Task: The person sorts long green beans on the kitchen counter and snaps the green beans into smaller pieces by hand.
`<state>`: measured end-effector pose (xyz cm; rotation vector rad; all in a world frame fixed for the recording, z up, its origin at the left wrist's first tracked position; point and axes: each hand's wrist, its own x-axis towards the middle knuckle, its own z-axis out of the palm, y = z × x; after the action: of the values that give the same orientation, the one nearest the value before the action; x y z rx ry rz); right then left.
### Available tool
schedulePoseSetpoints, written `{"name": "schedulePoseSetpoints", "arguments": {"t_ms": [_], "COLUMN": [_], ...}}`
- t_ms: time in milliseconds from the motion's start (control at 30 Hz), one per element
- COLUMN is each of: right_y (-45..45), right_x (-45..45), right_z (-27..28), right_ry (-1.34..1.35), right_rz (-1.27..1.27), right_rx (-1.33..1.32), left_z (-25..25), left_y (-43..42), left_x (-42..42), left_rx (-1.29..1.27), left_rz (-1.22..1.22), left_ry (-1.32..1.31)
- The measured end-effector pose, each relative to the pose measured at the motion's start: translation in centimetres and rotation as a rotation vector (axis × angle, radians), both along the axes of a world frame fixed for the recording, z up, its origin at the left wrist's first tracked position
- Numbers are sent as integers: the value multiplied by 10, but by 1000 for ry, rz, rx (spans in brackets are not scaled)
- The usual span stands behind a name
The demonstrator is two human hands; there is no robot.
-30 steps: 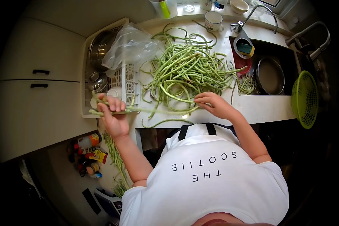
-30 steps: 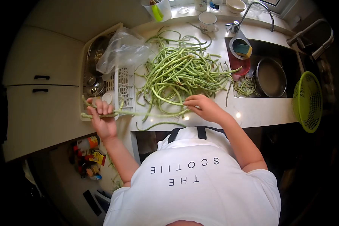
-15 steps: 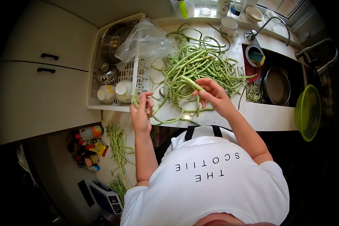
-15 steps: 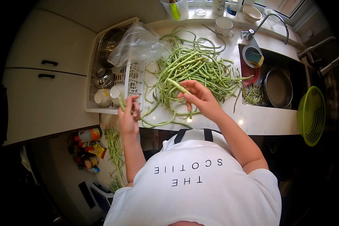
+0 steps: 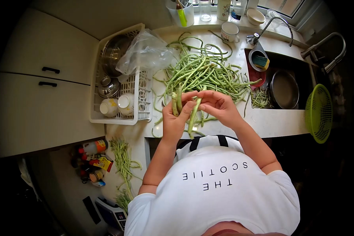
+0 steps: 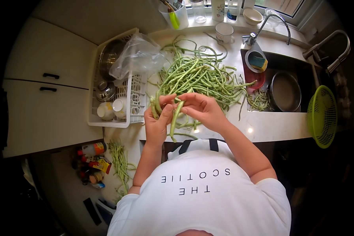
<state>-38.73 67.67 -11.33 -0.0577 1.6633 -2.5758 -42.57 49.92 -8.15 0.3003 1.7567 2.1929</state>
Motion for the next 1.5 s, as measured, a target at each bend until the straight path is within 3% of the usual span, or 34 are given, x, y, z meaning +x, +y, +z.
{"name": "schedulePoseSetpoints", "arguments": {"t_ms": [200, 467, 533, 600, 700, 767, 800, 867, 1000, 1300, 1500], "right_y": [-3, -11, -9, 7, 18, 26, 30, 35, 34, 30, 22], "right_x": [0, 8, 9, 8, 13, 12, 12, 11, 11, 13, 14], "right_z": [-16, -17, -10, -6, 10, 17, 21, 28, 27, 12, 1], "right_ry": [-113, -220, -83, 17, 63, 341, 339, 543, 600, 531, 497], "right_rz": [-93, 127, -1, -60, -160, -189, -188, -153, -127, 88, -47], "right_rx": [-70, -77, 25, -30, -75, 640, 642, 1116, 1162, 1244, 1270], "left_z": [0, -17, -27, -23, -5, -2, -1, 2, 8, 7, 0], "left_y": [2, 8, 8, 5, 9, 9, 9, 7, 6, 6, 9], "left_x": [-1, 0, -3, -1, 2, 1, 0, -2, -3, 0, 3], "left_rx": [133, 56, -149, -197, -482, -526, -573, -618, -744, -830, -766], "left_rz": [3, -48, -17, -13, 14, -4, -21, -54, -121, -189, -165], "left_ry": [-81, -43, 378, 340, 517, 575, 638, 693, 827, 776, 683]}}
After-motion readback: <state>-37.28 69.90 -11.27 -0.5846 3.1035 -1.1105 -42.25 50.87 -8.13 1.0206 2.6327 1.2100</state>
